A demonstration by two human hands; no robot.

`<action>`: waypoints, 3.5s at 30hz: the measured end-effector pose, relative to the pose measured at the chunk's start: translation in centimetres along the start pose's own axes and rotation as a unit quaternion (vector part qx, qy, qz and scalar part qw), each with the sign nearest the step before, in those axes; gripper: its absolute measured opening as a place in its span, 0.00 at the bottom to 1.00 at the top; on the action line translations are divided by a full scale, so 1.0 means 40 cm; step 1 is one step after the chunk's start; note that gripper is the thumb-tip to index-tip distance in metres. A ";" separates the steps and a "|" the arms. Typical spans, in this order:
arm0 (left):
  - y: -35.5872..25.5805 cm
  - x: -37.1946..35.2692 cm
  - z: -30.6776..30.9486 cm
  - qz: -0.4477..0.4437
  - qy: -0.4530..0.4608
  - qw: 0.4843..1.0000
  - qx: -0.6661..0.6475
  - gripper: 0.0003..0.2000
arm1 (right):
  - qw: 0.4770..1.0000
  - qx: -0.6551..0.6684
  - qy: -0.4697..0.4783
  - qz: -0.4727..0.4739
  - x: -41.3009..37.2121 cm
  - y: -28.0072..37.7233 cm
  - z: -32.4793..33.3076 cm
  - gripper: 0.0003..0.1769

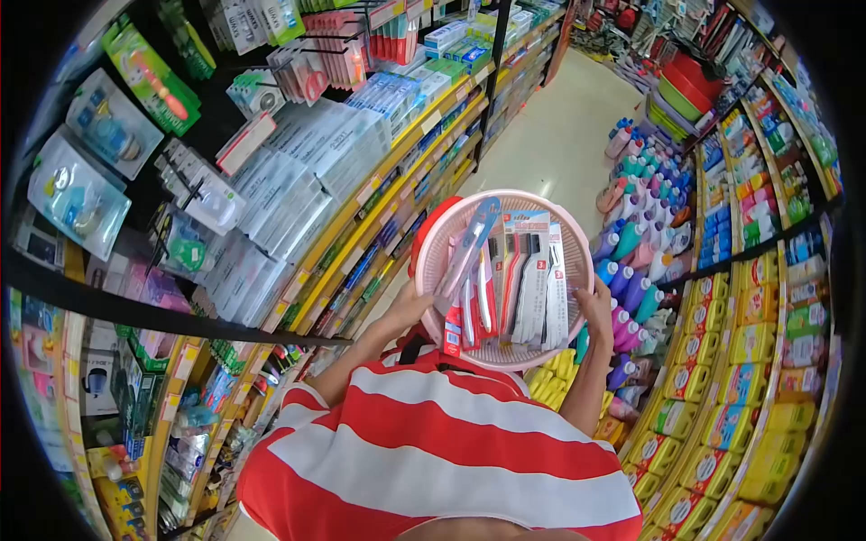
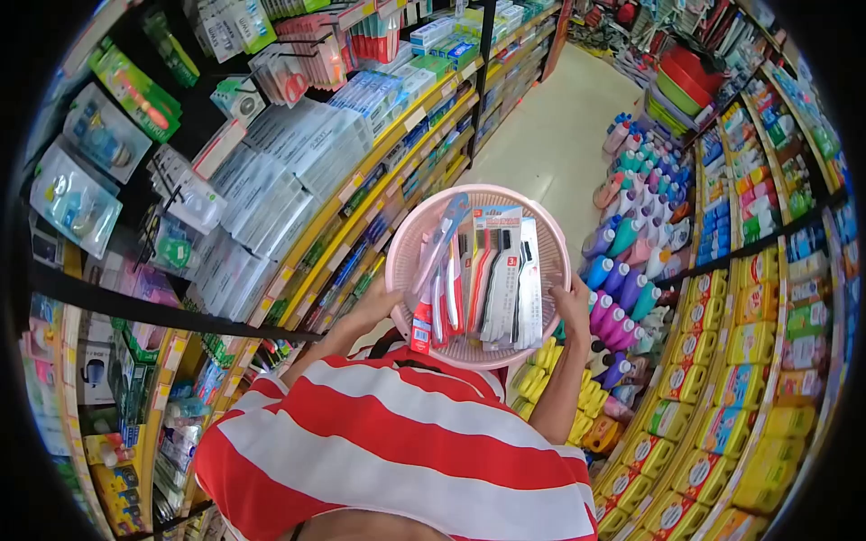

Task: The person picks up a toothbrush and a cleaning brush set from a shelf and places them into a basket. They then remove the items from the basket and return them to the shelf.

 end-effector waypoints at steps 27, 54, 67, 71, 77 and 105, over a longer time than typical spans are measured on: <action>0.207 0.492 -0.418 0.165 -0.424 0.863 -0.219 0.26 | 0.908 -0.034 0.406 0.093 0.991 0.034 -0.389 0.18; 0.369 0.566 -0.537 0.179 -0.645 0.663 -0.336 0.24 | 0.672 -0.214 0.705 0.074 1.074 -0.036 -0.875 0.21; 0.443 0.733 -0.763 0.139 -0.705 0.551 -0.424 0.22 | 0.529 -0.231 0.803 0.152 1.179 -0.113 -0.955 0.25; 0.535 0.744 -0.796 0.113 -0.717 0.508 -0.464 0.22 | 0.505 -0.343 0.789 0.071 1.170 -0.149 -0.909 0.26; 0.695 0.755 -0.823 0.101 -0.738 0.381 -0.548 0.27 | 0.459 -0.419 0.779 0.083 1.187 -0.236 -0.925 0.26; 0.672 0.599 -0.630 0.372 -0.910 0.181 -0.018 0.22 | 0.353 -0.577 0.717 0.164 1.215 -0.291 -1.136 0.21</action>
Point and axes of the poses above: each hand's wrist, its own x-axis towards the middle knuckle, its own z-axis out of the back of the hand, y = z × x, the point moved 10 cm from there along x, towards the middle knuckle, and after that the axes turned 14 degrees about -y, right-handed, at the moved point
